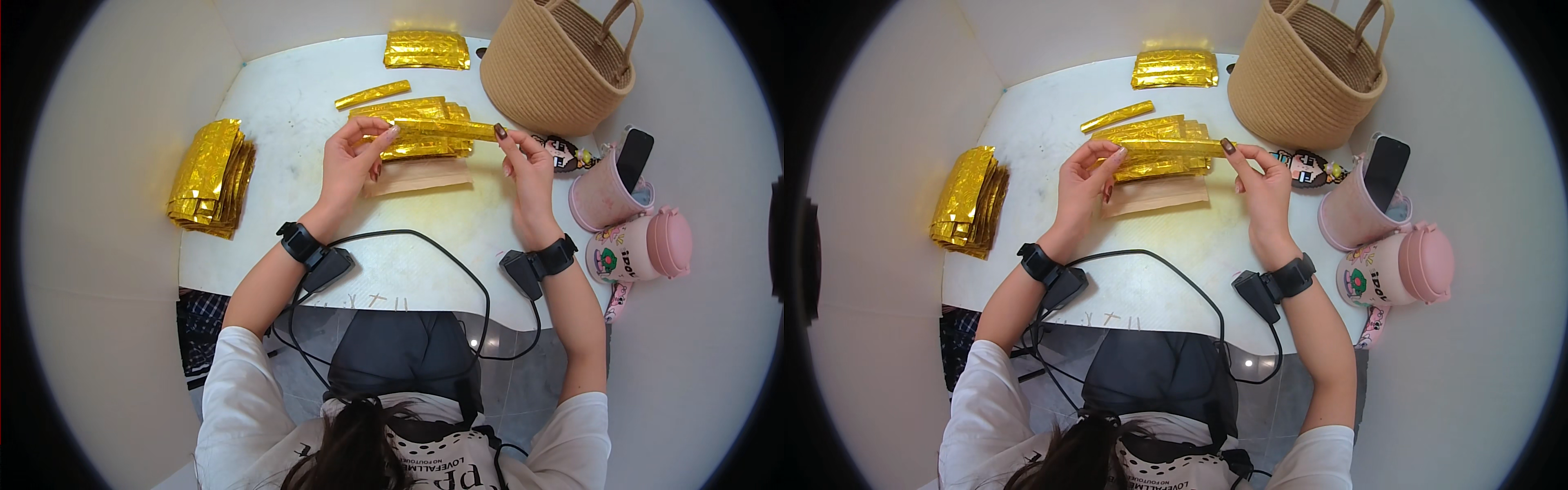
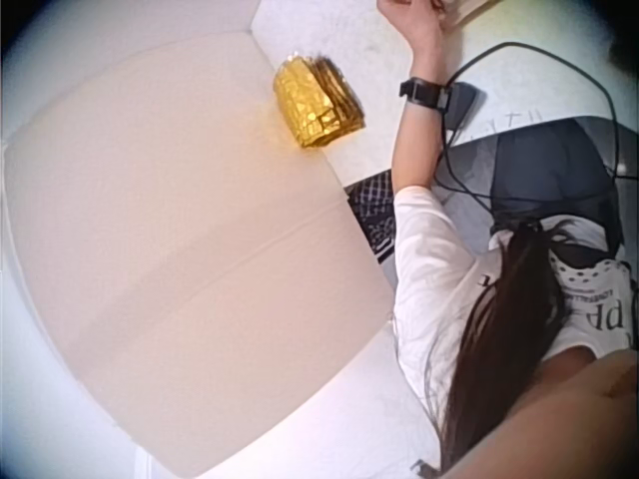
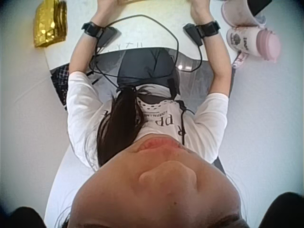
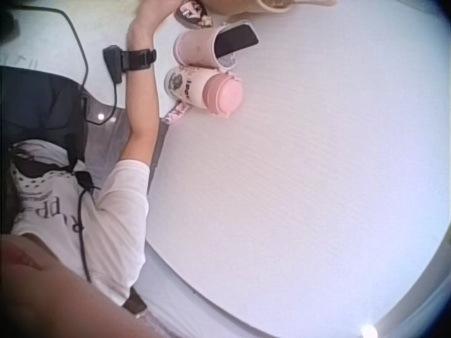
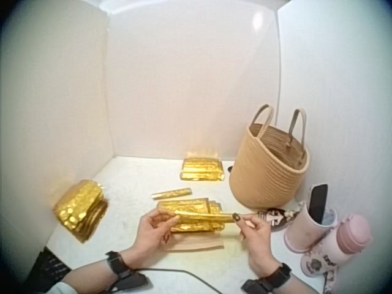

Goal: Fold and stack gold bubble mailers on a white desk.

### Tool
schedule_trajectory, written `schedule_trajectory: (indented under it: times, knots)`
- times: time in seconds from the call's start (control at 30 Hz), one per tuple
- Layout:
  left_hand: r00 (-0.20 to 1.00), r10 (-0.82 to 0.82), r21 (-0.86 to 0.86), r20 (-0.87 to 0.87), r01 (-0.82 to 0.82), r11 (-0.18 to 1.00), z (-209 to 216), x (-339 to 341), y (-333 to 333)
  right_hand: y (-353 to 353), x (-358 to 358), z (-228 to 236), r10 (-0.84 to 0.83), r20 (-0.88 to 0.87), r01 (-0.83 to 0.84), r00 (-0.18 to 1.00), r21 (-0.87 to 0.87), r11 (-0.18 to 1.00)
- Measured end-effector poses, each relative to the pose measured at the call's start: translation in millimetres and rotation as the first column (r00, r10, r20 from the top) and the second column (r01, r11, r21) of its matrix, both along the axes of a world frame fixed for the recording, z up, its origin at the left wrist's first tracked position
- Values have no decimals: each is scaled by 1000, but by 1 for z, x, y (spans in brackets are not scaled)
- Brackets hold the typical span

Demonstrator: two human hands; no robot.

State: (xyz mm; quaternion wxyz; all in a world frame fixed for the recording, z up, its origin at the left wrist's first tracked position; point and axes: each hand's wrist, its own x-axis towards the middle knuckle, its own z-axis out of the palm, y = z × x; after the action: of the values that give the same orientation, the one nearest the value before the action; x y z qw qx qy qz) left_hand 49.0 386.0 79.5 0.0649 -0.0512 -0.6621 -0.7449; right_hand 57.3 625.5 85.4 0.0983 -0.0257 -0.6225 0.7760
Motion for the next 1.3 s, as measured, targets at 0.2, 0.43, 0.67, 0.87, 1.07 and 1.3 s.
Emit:
schedule_trajectory:
  times: [0.2, 0.43, 0.67, 0.87, 1.07, 1.3]
  knots:
    - [997, -3, -85, 81, 10, 996, 6, 6, -1, 1, -2, -4, 40, 40, -40, 998, -6, 999]
    - [993, -7, -125, 115, 21, 992, 3, 6, -3, -1, -3, -10, 82, 85, -80, 993, -33, 996]
    - [967, -69, -97, 247, 96, 991, 4, 6, -3, 1, -3, -9, 69, 100, -65, 993, -40, 997]
    - [971, -50, -73, 235, 69, 995, 4, 6, -4, 2, -5, -12, 66, 115, -65, 991, -13, 998]
    - [963, -48, -21, 265, 56, 998, 9, 9, -3, 0, -4, -9, 30, 97, -37, 995, 77, 996]
    - [961, -55, 141, 270, 17, 990, 5, 2, -10, -8, -2, 6, -22, -219, 51, 976, 130, 990]
